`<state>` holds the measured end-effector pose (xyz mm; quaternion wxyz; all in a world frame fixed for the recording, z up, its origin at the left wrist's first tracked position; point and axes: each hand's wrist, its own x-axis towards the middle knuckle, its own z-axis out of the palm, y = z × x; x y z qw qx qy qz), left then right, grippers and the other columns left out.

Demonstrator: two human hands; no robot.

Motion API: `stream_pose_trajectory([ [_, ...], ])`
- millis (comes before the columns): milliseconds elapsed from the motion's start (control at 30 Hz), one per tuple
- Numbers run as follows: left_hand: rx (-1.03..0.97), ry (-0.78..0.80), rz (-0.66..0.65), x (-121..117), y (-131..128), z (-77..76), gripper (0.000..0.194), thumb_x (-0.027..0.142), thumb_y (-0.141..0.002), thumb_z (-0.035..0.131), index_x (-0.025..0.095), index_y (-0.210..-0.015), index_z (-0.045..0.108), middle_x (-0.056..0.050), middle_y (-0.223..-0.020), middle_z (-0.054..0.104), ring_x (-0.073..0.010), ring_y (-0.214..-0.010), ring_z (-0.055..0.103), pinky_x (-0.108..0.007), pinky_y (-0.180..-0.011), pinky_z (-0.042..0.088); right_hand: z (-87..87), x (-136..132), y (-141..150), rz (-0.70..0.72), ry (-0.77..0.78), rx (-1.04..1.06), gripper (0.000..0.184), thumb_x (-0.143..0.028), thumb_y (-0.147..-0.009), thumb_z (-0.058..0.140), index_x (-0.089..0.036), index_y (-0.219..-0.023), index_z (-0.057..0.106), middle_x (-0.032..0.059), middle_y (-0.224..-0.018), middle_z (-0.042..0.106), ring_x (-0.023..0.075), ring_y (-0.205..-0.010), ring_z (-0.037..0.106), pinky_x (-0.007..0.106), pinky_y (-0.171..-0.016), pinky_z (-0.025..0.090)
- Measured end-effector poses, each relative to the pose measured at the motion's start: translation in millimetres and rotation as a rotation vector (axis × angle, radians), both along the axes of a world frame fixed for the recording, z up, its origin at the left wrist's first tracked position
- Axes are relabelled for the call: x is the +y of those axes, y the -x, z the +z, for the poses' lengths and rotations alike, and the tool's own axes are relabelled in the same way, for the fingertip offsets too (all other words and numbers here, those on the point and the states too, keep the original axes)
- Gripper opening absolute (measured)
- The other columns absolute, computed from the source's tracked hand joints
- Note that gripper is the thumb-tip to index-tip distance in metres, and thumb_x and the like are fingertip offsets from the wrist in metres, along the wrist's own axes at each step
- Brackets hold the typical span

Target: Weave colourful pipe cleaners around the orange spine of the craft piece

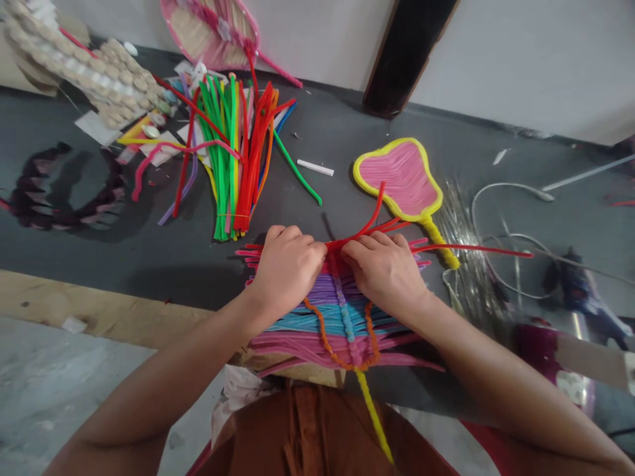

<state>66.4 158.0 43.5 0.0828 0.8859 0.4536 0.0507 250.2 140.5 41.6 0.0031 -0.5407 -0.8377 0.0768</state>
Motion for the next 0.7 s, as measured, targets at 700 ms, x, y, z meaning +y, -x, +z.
stream_pose_trajectory([
  [700,-0.04,-0.018,0.083,-4,2,-1.8,0.025,0.027,-0.094,0.051,0.024,-0.08,0.072,-0.003,-0.078,0.068,-0.0245,-0.086,0.048,-0.043,-0.075,0.027,2.3,25,-13,0.11,0.094,0.067,0.028,-0.008,-0.09,0.043,-0.021,-0.091,0.067,0.0026,-0.087,0.068,0.0188,-0.083,0.056,0.032,-0.071,0.026],
])
